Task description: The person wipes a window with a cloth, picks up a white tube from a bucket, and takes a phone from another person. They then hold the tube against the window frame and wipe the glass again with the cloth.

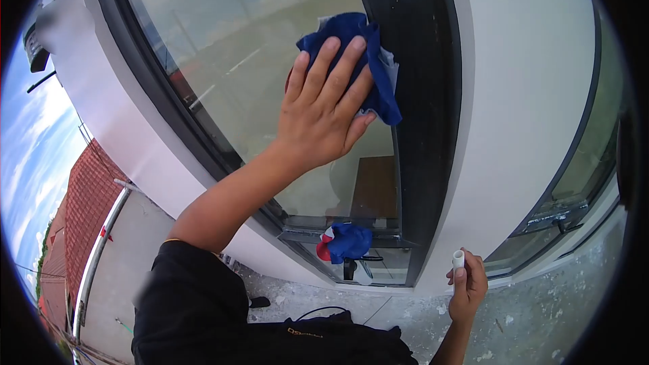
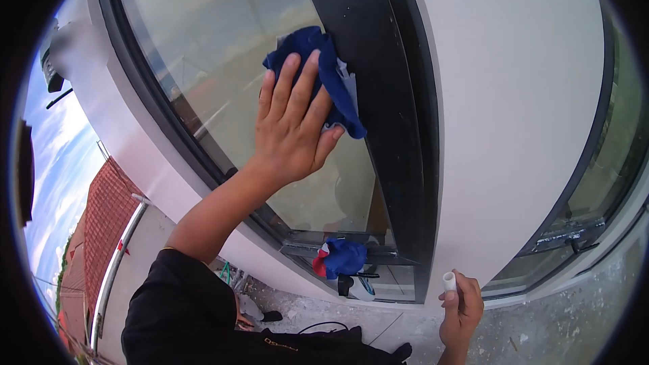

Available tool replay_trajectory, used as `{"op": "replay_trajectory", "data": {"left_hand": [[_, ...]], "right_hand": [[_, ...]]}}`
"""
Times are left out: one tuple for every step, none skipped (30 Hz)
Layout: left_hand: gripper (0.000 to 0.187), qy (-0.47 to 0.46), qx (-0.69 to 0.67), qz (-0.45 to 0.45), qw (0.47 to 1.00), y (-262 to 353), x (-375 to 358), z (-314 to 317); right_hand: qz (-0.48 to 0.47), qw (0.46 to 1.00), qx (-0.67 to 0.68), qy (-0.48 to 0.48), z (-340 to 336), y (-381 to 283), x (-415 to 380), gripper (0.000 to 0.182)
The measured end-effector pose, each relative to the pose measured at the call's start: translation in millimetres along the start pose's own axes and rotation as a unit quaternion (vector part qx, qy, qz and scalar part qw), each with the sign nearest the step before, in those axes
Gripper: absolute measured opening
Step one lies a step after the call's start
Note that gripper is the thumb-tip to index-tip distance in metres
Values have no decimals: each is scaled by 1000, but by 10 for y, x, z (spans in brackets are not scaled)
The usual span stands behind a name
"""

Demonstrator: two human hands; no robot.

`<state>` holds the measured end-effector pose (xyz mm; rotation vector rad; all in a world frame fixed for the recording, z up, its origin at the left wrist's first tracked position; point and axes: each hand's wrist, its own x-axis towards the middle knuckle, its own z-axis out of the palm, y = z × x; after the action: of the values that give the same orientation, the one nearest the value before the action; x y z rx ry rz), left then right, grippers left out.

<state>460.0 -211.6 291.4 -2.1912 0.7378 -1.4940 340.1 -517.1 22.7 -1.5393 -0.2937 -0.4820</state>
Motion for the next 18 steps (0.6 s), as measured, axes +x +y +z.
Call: {"op": "replay_trajectory", "data": {"left_hand": [[58, -65, -12, 66, 996, 165, -519, 102], [57, -90, -19, 130, 987, 312, -1021, 210], [51, -110, -22, 187, 976, 404, -1452, 241], [48, -138, -29, 226, 964, 403, -1850, 275], [45, -162, -36, 263, 950, 387, -2112, 258], [44, -188, -85, 220, 953, 399, -2213, 159], [43, -213, -135, 176, 952, 412, -2278, 66], [42, -238, -185, 131, 945, 441, -2282, 13], [40, -217, -249, 21, 943, 517, -2215, -77], [39, -197, -310, -93, 925, 632, -2130, -224], [38, -176, -367, -206, 890, 761, -2060, -343], [36, -145, -457, -298, 826, 898, -2029, -411], [35, -114, -535, -387, 742, 1048, -2011, -470], [34, -77, -597, -474, 642, 1190, -1994, -542], [32, -76, -611, -441, 653, 1280, -1948, -626], [35, -124, -623, -373, 676, 1319, -2122, -599], [33, -164, -667, -373, 623, 1337, -2180, -680], [34, -204, -710, -371, 563, 1356, -2225, -762]], "right_hand": [[0, 1000, 6, 12, -32, -44, -41, 32], [10, 1000, 9, 15, -66, -87, -101, 32], [15, 1000, 13, 20, -88, -121, -140, 32], [19, 999, 17, 26, -107, -149, -189, 32], [26, 999, 21, 23, -125, -163, -250, 32], [32, 999, 24, 19, -137, -169, -308, 32], [38, 999, 26, 15, -136, -173, -349, 33], [43, 998, 33, 15, -115, -171, -369, 33], [49, 998, 41, 10, -70, -165, -392, 33], [59, 997, 49, 3, -14, -175, -433, 34], [80, 995, 66, -4, 73, -225, -423, 34], [71, 995, 75, -18, 198, -280, -393, 33], [66, 994, 83, -34, 342, -332, -358, 33], [61, 992, 92, -54, 464, -382, -331, 32], [36, 993, 71, -90, 567, -432, -305, 32], [8, 990, 55, -131, 695, -472, -260, 31], [-29, 987, 42, -155, 842, -518, -215, 31], [-61, 982, 30, -178, 986, -562, -185, 31]]}}
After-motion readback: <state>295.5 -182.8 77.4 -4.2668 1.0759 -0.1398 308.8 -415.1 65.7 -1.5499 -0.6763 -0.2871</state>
